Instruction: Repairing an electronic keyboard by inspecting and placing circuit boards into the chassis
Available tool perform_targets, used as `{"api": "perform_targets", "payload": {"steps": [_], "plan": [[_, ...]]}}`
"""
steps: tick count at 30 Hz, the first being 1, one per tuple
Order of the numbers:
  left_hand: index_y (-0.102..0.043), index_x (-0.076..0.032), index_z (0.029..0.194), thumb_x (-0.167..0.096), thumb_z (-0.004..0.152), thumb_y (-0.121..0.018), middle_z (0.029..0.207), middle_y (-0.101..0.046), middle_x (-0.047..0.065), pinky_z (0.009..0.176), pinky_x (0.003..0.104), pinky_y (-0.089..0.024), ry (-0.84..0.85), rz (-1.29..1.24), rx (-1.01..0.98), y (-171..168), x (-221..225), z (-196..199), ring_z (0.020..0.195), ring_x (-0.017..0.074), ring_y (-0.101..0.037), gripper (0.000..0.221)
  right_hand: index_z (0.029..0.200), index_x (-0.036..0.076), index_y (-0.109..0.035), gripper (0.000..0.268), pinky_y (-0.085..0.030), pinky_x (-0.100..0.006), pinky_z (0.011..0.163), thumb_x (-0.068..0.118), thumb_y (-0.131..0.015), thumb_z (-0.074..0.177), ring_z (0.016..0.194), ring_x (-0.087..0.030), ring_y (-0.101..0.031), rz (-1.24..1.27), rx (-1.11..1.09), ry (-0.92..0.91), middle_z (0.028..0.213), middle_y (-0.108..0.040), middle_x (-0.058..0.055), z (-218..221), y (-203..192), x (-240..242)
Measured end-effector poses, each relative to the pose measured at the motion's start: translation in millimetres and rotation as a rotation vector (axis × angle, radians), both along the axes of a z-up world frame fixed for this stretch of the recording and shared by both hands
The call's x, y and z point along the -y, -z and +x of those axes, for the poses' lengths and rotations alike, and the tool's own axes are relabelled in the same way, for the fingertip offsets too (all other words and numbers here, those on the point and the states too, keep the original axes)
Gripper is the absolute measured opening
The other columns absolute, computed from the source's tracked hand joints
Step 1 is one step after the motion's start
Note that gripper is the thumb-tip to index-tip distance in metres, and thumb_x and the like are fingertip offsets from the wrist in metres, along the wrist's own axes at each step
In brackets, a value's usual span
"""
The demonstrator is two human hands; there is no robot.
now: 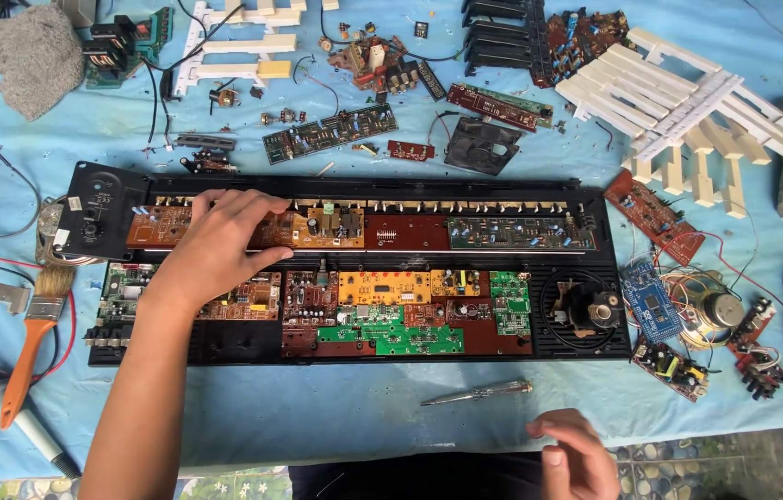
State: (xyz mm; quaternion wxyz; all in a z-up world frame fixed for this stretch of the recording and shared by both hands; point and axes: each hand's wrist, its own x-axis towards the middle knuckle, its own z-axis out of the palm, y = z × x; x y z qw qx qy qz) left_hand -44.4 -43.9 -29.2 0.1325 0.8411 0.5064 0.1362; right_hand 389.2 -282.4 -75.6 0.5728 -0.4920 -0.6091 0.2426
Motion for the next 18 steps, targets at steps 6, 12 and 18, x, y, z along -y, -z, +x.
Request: {"api": "perform_targets", "payload": {"steps": [6, 12, 18], "plan": [[-0.058, -0.014, 0.134, -0.038, 0.088, -0.075, 0.133, -0.063, 0.007, 0.11, 0.049, -0.028, -0.025, -0.06, -0.023, -4, 1, 0, 0.126, 0.0318, -0.055, 0.055, 0.114, 0.001, -0.061, 0.022, -0.053, -0.03, 0.084, 0.019, -0.051, 0.106, 0.086, -0.022, -0.065, -0.009, 0.003, 0.236, 0.093, -0.067, -0.015, 21, 0, 4], [-0.058, -0.013, 0.136, -0.04, 0.087, -0.075, 0.136, -0.063, 0.006, 0.109, 0.048, -0.029, -0.044, -0.082, -0.053, -2, -1, -1, 0.13, 0.0291, -0.055, 0.059, 0.115, 0.0, -0.059, 0.02, -0.051, -0.03, 0.084, 0.016, -0.049, 0.108, 0.082, -0.022, -0.063, -0.013, -0.004, 0.301, 0.092, -0.064, -0.018, 26, 4, 7], [-0.056, -0.014, 0.141, -0.044, 0.085, -0.076, 0.141, -0.06, 0.008, 0.107, 0.048, -0.031, -0.057, -0.011, -0.041, -14, 12, 2, 0.132, 0.0405, -0.048, 0.066, 0.117, 0.005, -0.059, 0.021, -0.051, -0.028, 0.084, 0.02, -0.05, 0.107, 0.083, -0.018, -0.065, -0.003, -0.041, 0.225, 0.093, -0.067, -0.015, 25, 10, 12]]}}
